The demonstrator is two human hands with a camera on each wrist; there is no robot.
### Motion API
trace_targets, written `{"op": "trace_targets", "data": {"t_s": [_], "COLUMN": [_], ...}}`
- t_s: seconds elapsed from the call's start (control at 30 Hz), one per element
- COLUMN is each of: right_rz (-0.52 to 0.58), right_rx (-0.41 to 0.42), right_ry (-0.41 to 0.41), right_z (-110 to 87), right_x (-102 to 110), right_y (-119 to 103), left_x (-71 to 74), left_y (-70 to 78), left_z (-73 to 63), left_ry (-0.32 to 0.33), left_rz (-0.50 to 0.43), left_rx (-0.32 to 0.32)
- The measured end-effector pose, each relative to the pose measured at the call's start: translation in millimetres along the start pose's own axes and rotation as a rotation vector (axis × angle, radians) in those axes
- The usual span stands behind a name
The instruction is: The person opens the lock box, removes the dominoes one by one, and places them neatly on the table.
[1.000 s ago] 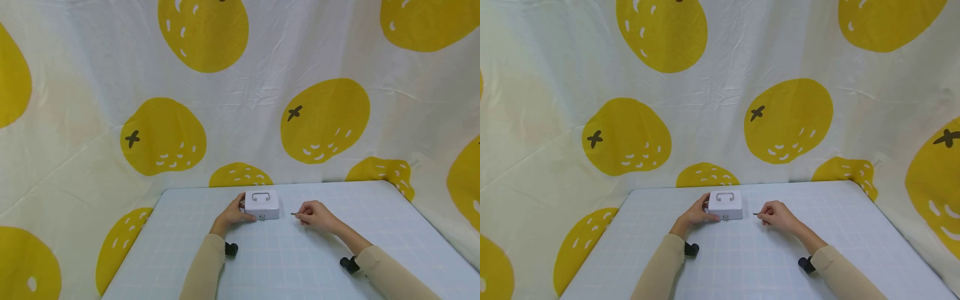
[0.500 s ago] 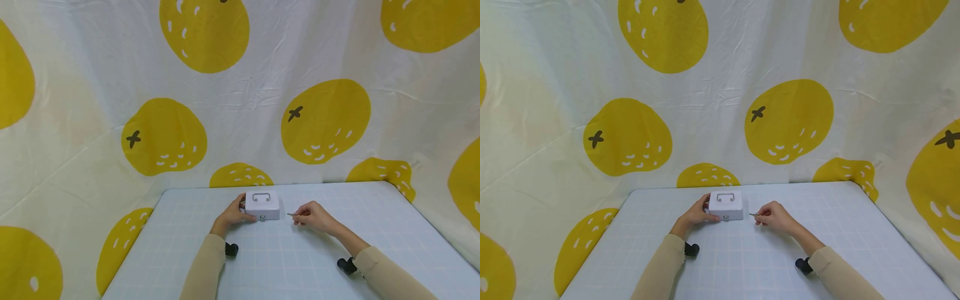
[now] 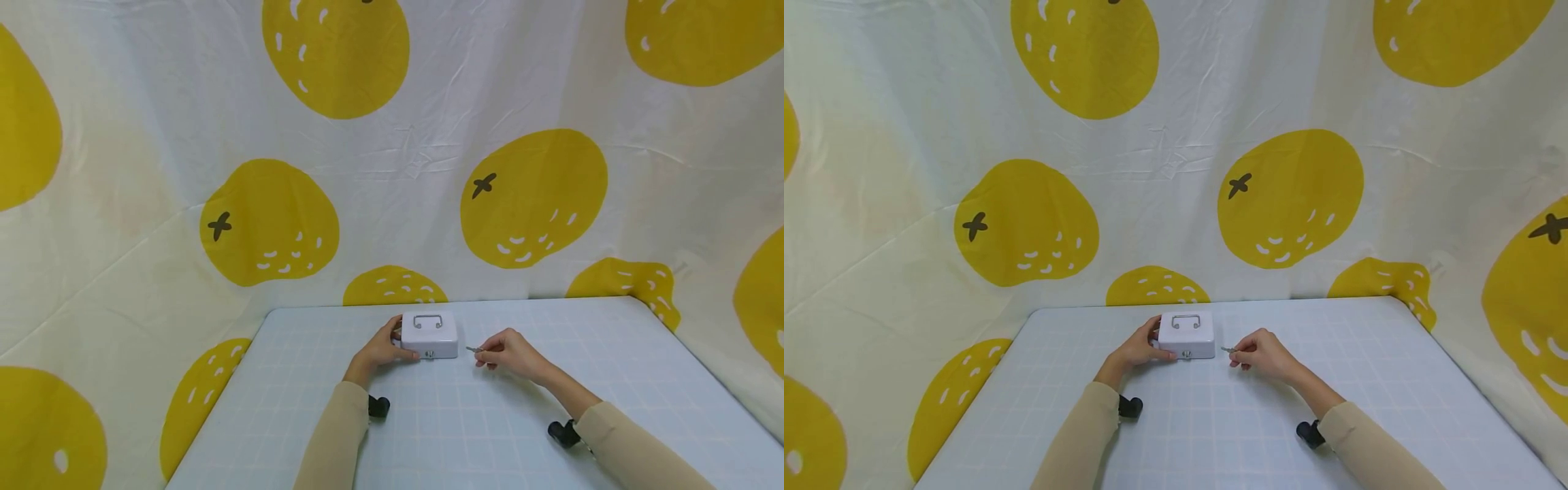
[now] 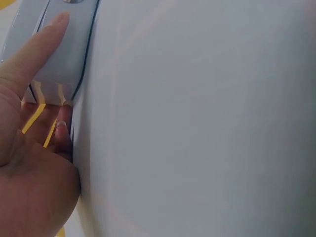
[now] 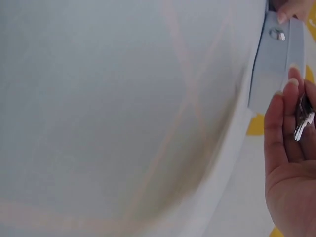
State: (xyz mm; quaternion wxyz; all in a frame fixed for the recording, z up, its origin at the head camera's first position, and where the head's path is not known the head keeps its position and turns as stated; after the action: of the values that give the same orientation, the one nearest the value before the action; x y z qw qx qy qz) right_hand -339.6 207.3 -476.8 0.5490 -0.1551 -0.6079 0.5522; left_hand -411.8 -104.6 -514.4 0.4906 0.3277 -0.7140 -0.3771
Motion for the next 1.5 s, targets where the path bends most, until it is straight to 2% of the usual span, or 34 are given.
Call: {"op": "trace_targets", "data": {"t_s": [0.33, 0.63, 0.93, 1.5], "right_rz": [-0.027, -0.066, -0.105, -0.118], "right_rx": [0.027, -0.004, 0.048, 0.062], "right_ry": [0.003, -0.011, -0.038, -0.016], "right_z": [3.1, 7.8, 11.0, 20.8], "right_x": [-6.7, -14.5, -23.4, -37.1], "right_y": [-1.2, -2.5, -11.2, -13.0], "left_x": [2.5, 1.9, 2.4, 2.2], "left_y": [0.2, 1.7, 2.3, 4.3], "left_z": [-1.3, -1.8, -3.0, -4.3], "left_ry": [0.002, 0.004, -0.003, -0.007], "left_rz": [0.012, -0.018, -0.034, -0.063], "left_rx": [0.001, 0.007, 0.017, 0.005]}}
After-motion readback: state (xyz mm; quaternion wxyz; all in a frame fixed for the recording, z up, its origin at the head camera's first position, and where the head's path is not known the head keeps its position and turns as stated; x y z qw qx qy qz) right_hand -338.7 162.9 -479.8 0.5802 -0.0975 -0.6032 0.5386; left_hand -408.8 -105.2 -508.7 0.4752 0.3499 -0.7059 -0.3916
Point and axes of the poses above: each hand's wrist, its own z-axis towards the middle knuckle, its own x-axis out of the back of the hand, y = z × x, the point moved 2 cm from there along z, towards the middle knuckle, and after that the axes turned 8 degrees about x, right-handed, at the moved point
